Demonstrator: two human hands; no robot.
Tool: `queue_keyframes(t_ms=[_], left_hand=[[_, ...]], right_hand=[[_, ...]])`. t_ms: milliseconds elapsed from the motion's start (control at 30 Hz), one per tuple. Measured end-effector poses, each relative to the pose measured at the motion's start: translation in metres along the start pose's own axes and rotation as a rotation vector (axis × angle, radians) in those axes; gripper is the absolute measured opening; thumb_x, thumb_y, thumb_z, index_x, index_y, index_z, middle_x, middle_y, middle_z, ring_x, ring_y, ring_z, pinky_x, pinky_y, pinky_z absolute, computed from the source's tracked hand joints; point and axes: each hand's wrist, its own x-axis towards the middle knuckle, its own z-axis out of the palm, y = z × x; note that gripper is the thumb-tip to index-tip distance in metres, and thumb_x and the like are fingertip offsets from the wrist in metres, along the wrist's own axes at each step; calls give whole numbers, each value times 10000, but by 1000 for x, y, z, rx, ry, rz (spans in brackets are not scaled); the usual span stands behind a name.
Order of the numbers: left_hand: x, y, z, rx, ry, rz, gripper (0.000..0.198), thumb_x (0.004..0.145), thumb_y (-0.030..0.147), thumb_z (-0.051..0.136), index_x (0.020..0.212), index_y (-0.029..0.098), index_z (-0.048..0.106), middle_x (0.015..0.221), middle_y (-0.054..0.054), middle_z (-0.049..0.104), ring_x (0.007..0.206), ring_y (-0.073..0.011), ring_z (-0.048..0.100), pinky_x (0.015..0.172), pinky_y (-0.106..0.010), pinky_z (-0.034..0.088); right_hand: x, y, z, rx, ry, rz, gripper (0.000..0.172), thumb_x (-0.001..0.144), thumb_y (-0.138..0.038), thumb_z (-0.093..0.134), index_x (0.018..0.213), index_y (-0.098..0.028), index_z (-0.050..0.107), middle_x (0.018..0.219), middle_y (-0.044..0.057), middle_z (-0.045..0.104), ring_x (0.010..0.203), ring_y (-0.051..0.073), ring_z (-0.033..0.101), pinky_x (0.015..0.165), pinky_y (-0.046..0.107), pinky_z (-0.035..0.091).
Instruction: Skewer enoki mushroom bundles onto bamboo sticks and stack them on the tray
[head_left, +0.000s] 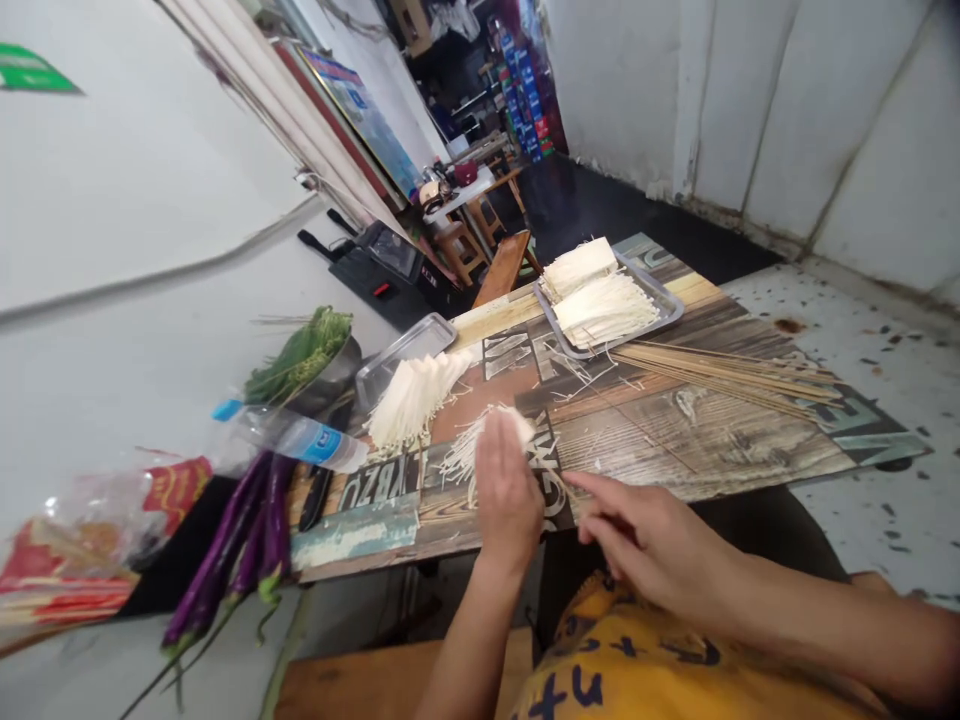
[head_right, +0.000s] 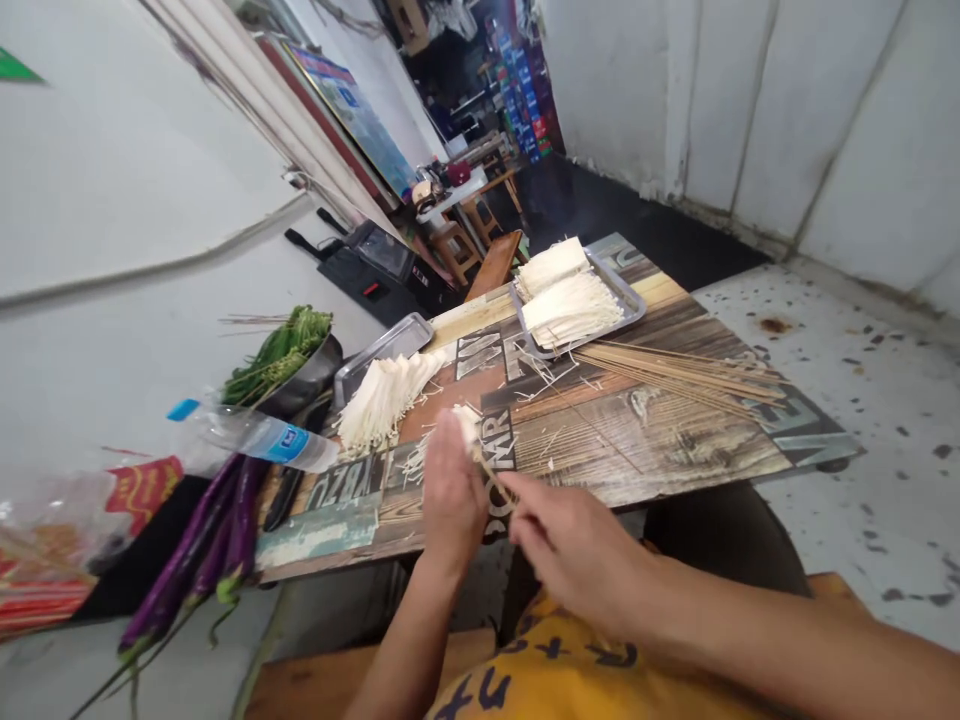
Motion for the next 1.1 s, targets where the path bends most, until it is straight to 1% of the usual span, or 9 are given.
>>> queue_keyframes(t_ms=[100, 233, 300, 433, 667, 767, 867, 967, 1100], left_hand=[[6, 16, 12, -2, -186, 77, 484, 971, 223, 343, 1438, 99, 333, 1432, -188, 466, 1371, -270, 382, 1110, -486, 347], [10, 26, 15, 34, -364, 106, 473, 962, 346, 412, 1359, 89, 439, 1415, -171, 492, 1336, -294, 428, 1125, -535, 303], [10, 25, 15, 57, -362, 127, 433, 971, 276, 373, 1346, 73, 453, 1405, -171, 504, 1332, -287, 435, 1126, -520, 310], [7, 21, 22, 72, -305, 143, 403, 966, 179, 332, 1313, 49, 489, 1366, -187, 538, 1308, -269, 469, 1102, -460, 370], [8, 23, 19, 32, -335, 131, 412, 960, 181, 344, 1331, 57, 474, 1389, -181, 517, 1327, -266, 447, 1109, -470, 354], [16, 6, 4, -37, -367, 105, 411, 968, 243, 367, 1350, 122, 457, 1388, -151, 528, 1320, -235, 458, 1145, -522, 268], [28, -30, -7, 9, -293, -53, 406, 964, 253, 390, 1359, 185, 453, 1401, -128, 519, 1326, -225, 451, 1149, -558, 209], [40, -67, -6, 89, -385, -155, 389, 929, 268, 473, 1304, 170, 515, 1380, -148, 536, 1299, -267, 479, 1102, -573, 281], [50, -91, 3, 100, -443, -141, 430, 891, 273, 542, 1296, 126, 528, 1285, -162, 611, 1198, -268, 571, 1013, -436, 434]], right_hand=[[-25, 35, -11, 46, -44, 271, 418, 906, -192, 380, 1301, -159, 514, 713, -13, 633, 438, 80, 523, 465, 213, 426], [-51, 56, -10, -6, -33, 405, 446, 923, -291, 393, 1322, -122, 496, 626, -27, 597, 429, 109, 523, 445, 232, 431], [-56, 57, -7, -99, -12, 387, 436, 929, -306, 380, 1290, -111, 528, 633, -6, 621, 489, 137, 576, 486, 251, 465], [-50, 54, 0, -397, 62, 168, 400, 933, -232, 329, 1201, -106, 598, 857, 101, 717, 748, 199, 682, 676, 306, 518], [-18, 46, 7, -934, -72, 55, 472, 762, -25, 401, 1192, -8, 596, 731, 102, 705, 587, 214, 655, 522, 295, 464], [-14, 49, 9, -1058, -38, -34, 507, 728, -4, 434, 1213, 3, 585, 779, 110, 715, 610, 198, 658, 509, 278, 450], [-18, 55, 7, -1104, 28, -158, 510, 730, 1, 437, 1220, 8, 577, 733, 93, 697, 543, 172, 618, 469, 272, 416], [-22, 60, 1, -1123, 79, -228, 496, 750, 7, 418, 1220, -15, 576, 724, 85, 684, 520, 161, 584, 455, 268, 391], [-26, 62, -9, -1087, 87, -226, 457, 785, -10, 394, 1198, -52, 584, 682, 55, 664, 517, 161, 575, 455, 264, 382]])
